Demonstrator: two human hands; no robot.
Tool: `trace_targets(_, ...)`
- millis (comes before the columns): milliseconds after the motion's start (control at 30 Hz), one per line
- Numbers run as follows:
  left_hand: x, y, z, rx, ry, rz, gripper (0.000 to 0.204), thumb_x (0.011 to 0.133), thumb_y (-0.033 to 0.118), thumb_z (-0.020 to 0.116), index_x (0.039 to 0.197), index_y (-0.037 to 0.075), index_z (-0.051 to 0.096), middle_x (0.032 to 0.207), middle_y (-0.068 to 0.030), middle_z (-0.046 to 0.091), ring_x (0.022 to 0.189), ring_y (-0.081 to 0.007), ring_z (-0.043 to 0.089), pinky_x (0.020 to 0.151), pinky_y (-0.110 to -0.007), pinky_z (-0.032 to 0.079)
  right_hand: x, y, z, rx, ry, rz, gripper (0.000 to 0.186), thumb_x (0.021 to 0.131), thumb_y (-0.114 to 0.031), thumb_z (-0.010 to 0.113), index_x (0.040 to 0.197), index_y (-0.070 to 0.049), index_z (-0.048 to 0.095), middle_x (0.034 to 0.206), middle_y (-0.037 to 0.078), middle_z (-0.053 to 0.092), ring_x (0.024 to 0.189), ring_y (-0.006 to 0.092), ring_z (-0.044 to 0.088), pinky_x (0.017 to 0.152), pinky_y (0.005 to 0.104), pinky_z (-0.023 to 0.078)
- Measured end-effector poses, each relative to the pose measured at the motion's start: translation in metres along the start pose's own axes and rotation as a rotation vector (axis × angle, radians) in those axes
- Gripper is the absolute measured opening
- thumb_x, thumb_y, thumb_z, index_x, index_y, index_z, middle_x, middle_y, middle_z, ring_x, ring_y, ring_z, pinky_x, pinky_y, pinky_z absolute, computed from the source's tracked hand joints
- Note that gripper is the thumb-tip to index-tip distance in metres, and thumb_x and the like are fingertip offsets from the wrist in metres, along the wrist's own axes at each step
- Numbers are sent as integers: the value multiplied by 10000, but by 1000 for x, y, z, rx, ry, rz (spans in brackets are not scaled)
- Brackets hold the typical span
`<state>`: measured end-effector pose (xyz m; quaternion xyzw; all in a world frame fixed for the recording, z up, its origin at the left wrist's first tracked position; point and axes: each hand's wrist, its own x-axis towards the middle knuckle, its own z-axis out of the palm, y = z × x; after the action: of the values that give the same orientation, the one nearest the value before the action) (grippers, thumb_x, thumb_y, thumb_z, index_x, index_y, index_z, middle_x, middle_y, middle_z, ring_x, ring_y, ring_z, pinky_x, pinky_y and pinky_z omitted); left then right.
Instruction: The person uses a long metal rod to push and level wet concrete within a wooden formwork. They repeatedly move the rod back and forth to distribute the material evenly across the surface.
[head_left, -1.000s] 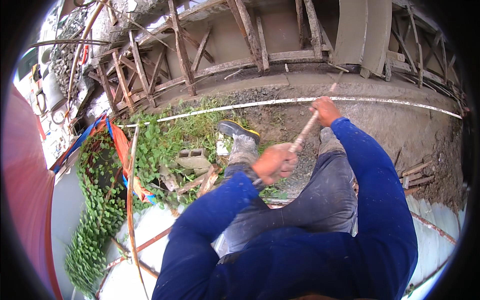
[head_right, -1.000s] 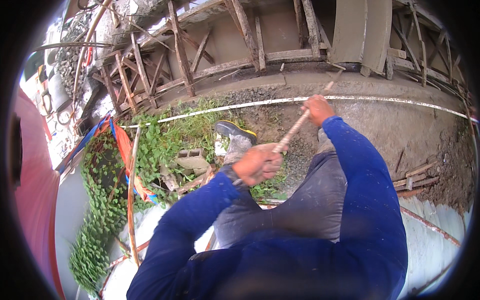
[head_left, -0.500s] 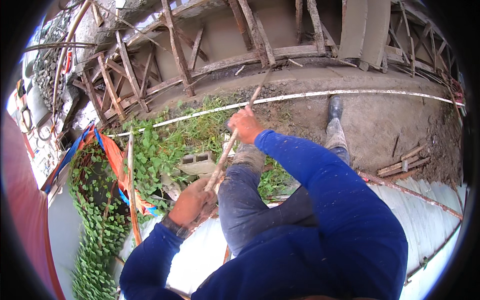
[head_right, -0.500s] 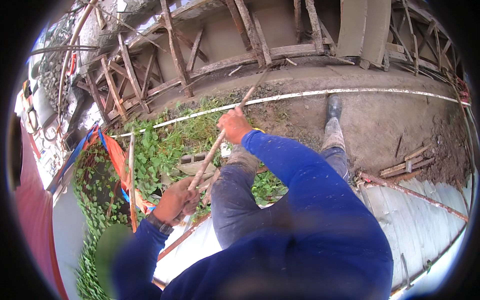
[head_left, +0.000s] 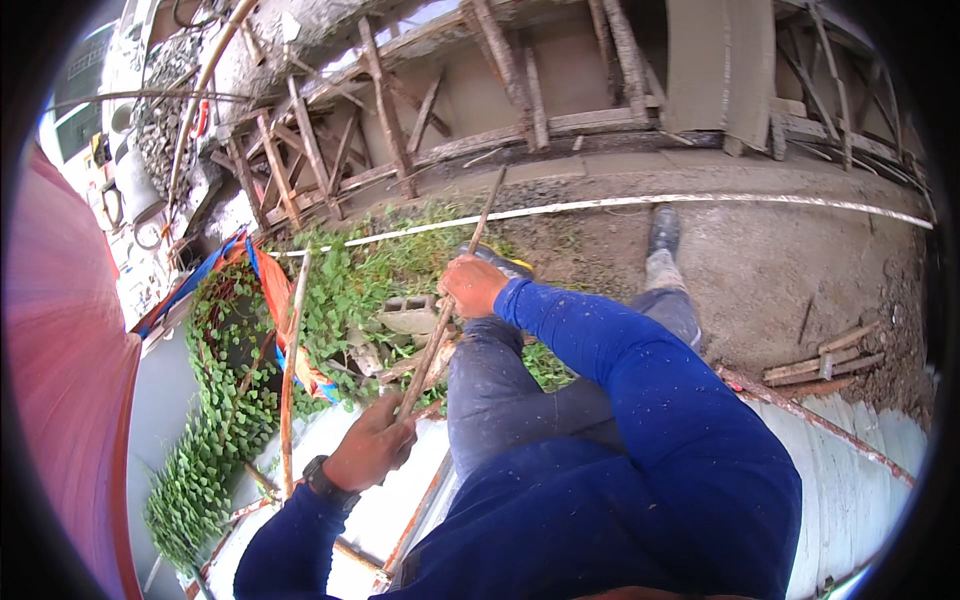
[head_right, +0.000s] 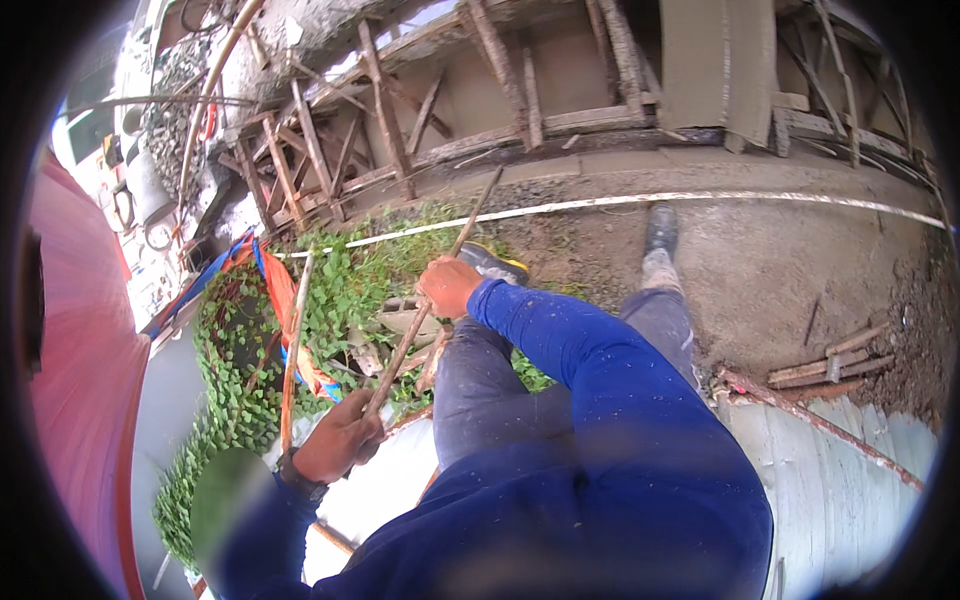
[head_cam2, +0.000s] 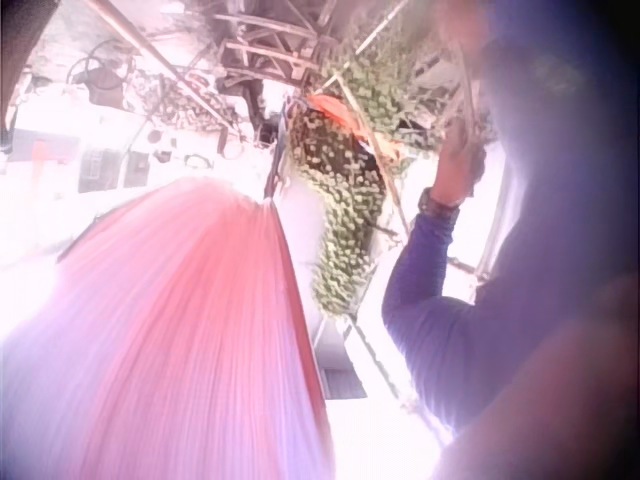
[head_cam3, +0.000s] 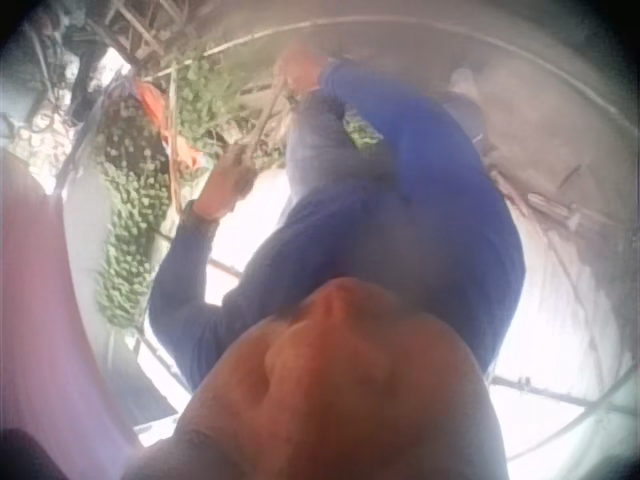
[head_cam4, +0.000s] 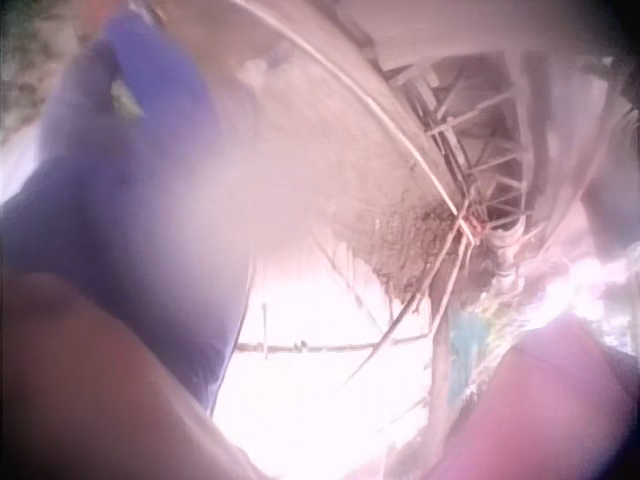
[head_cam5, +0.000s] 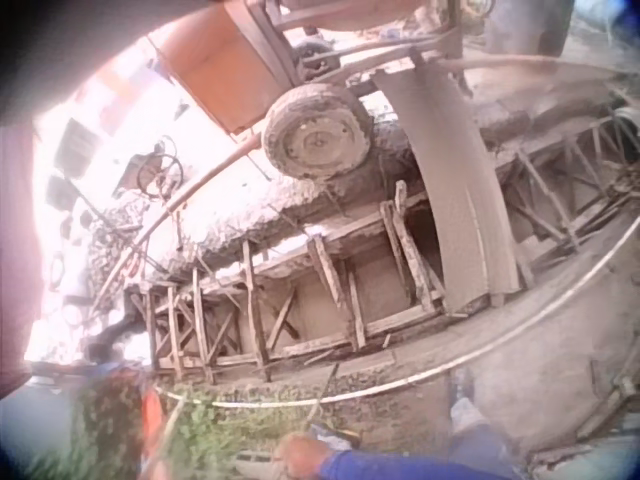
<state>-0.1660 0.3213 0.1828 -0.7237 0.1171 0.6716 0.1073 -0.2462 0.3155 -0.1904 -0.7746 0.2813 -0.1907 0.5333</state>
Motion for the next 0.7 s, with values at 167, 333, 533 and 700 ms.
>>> trace_targets(167,-6,13,65,-57,-183,52,419,1061,143,501,1440,-14,417,806,13,483,601,-69,449,509,-234,366,-108,25,-70,12,82,8,276,899,-349,682,823,-90,739,839,139,716,924,361,693,857,522,496)
trace_targets(333,77,25,110,95,-345,171,371,1079,159,526,1412,17,440,794,8,488,584,-67,450,498,-237,361,-200,79,-150,-190,-39,162,161,874,-286,692,846,-155,780,827,80,730,902,302,713,847,499,505)
trace_targets(533,230,40,175,-483,-716,33,289,1065,77,507,1344,64,436,789,21,481,521,-59,424,449,-244,352,-279,193,-182,-370,-31,408,175,922,-269,683,886,-118,763,897,89,703,967,337,652,948,479,469)
trace_targets(700,296,29,148,-483,-676,25,256,1066,68,493,1316,78,439,779,32,450,518,-57,389,453,-238,331,-254,249,-129,-361,-62,450,175,947,-269,667,903,-102,700,949,110,681,1017,345,628,973,504,430)
